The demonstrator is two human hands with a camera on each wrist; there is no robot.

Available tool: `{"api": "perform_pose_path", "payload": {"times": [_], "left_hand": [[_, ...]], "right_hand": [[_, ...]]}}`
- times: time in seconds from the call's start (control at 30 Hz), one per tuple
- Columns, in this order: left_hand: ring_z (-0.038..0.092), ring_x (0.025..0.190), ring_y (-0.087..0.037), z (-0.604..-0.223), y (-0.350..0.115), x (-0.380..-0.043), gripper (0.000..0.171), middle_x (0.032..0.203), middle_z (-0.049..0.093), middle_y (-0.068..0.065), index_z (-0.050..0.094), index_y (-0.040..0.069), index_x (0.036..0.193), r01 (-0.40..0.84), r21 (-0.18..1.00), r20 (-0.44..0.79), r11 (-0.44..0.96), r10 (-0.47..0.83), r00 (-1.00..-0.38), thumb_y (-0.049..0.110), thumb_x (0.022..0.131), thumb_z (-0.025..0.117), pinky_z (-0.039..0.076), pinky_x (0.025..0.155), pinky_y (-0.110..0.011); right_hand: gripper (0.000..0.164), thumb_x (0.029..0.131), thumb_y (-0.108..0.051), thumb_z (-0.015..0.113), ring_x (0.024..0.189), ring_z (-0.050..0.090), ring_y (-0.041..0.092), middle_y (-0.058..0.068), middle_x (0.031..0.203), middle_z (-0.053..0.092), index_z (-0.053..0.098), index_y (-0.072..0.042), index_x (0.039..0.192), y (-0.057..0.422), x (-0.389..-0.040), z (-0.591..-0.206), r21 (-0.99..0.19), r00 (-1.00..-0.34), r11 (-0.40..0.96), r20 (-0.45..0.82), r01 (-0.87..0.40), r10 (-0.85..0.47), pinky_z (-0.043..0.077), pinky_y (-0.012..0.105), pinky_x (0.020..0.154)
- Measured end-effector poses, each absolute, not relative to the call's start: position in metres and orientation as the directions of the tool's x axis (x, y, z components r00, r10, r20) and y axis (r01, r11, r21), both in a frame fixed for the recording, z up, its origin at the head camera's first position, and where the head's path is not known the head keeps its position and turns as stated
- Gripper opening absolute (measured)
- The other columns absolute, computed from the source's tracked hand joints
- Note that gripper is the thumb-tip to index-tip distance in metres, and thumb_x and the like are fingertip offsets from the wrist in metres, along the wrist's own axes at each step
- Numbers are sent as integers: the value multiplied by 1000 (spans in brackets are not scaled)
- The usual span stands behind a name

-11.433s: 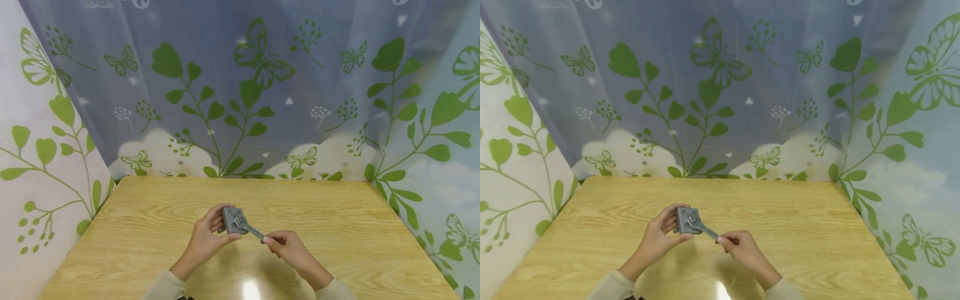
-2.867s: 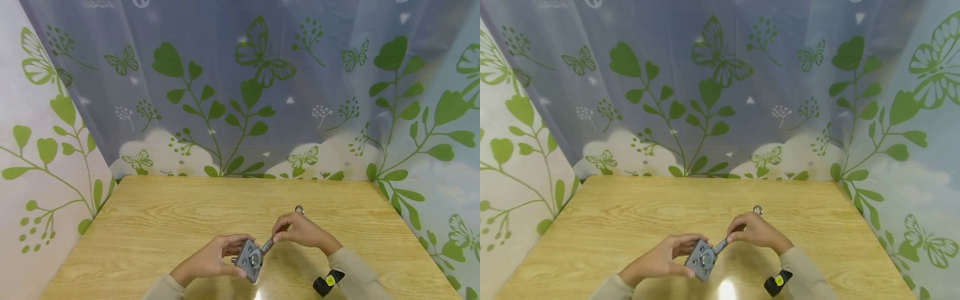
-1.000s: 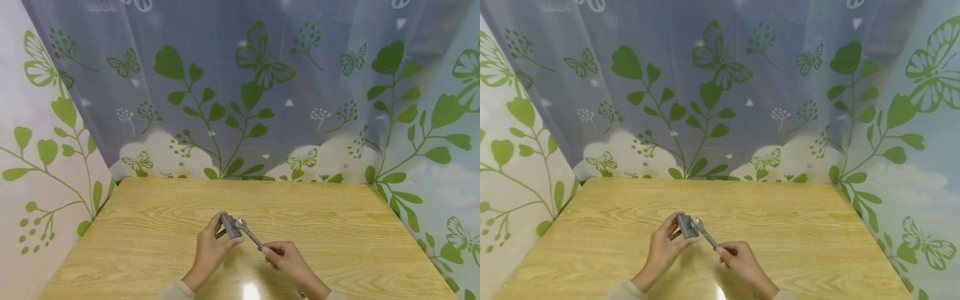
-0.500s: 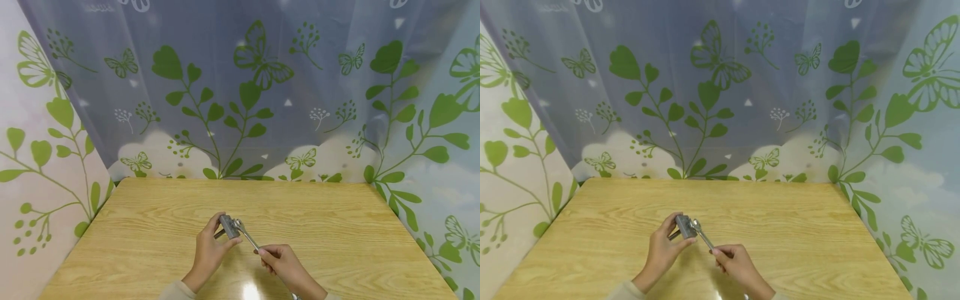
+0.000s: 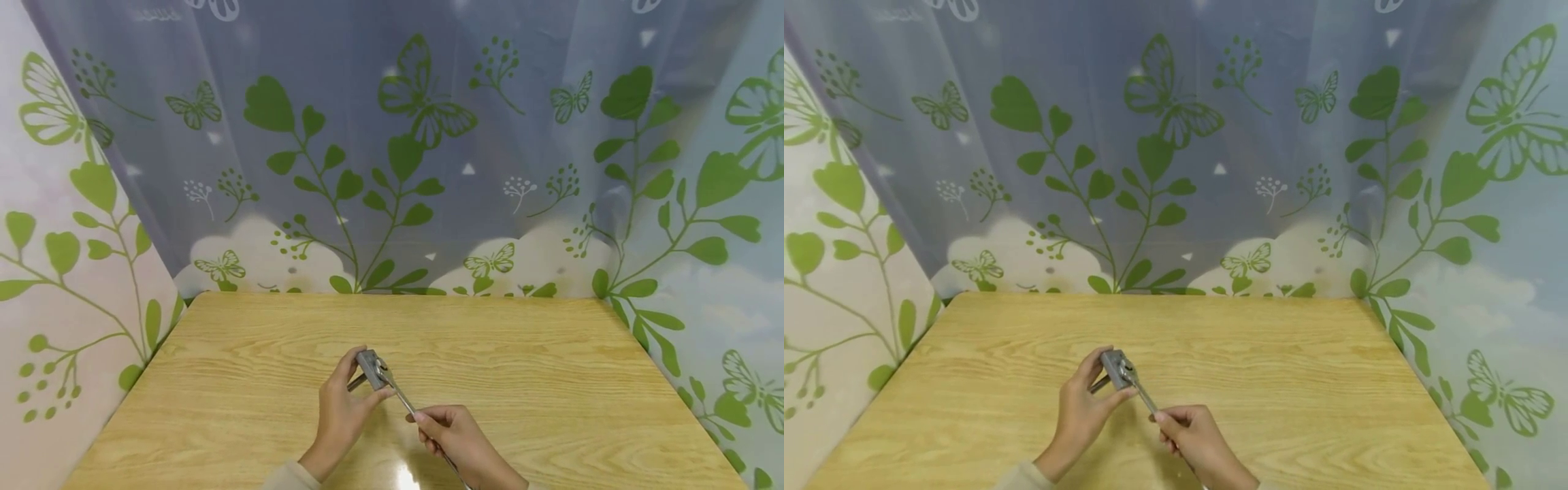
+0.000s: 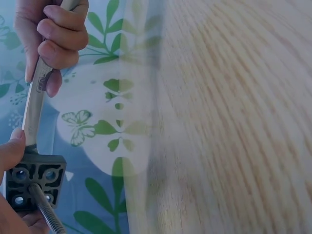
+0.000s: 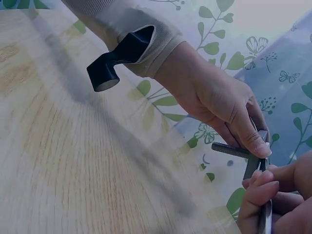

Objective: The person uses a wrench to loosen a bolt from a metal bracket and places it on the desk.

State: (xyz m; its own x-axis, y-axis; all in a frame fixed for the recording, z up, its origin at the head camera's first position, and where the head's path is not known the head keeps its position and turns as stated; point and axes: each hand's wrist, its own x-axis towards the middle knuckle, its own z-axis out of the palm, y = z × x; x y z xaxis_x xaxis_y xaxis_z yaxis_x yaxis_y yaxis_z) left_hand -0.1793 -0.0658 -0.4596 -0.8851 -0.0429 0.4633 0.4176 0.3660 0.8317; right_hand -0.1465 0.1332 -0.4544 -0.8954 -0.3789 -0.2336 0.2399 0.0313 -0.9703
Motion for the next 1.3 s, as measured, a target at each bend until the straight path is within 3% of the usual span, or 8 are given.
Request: {"api": "perform_pose_path", "payload": {"times": [0.2,0.53,0.87,1.17,1.3], "left_hand": [[57,116,-39,-458,-65,-180,75,124,61,-20,52,-2,128,444,827,487,345,-44,-873,16,63,87,56,88,-35],[58,115,-39,-452,-68,-179,73,126,60,-21,53,1,129,431,841,463,326,-24,-886,20,66,86,56,88,-39],[60,116,-28,-444,-85,-182,72,130,59,-17,51,5,132,381,916,349,122,222,-910,13,68,85,51,95,-29],[55,123,-25,-440,-96,-182,73,136,53,-19,46,5,138,302,953,264,5,476,-839,13,74,81,46,104,-33],[57,121,-23,-438,-98,-180,68,136,54,-17,47,6,138,307,952,245,11,578,-779,14,78,79,45,106,-35]], "right_hand": [[39,99,-22,54,60,45,4,-3,73,55,59,12,118,131,-146,-454,-972,-898,22,-226,235,-377,40,11,51],[40,98,-24,55,60,46,4,-3,74,55,59,11,117,129,-146,-456,-979,-913,39,-202,201,-354,40,12,52],[34,97,-19,58,57,45,5,-1,68,53,64,14,106,150,-162,-464,-980,-933,200,-90,19,-349,41,15,51],[28,94,-19,62,71,53,12,9,83,62,67,7,103,175,-181,-458,-954,-918,285,-32,-89,-394,49,23,61],[23,93,-19,64,73,56,12,14,91,66,70,2,101,185,-189,-451,-928,-897,337,-7,-159,-442,51,24,63]]}}
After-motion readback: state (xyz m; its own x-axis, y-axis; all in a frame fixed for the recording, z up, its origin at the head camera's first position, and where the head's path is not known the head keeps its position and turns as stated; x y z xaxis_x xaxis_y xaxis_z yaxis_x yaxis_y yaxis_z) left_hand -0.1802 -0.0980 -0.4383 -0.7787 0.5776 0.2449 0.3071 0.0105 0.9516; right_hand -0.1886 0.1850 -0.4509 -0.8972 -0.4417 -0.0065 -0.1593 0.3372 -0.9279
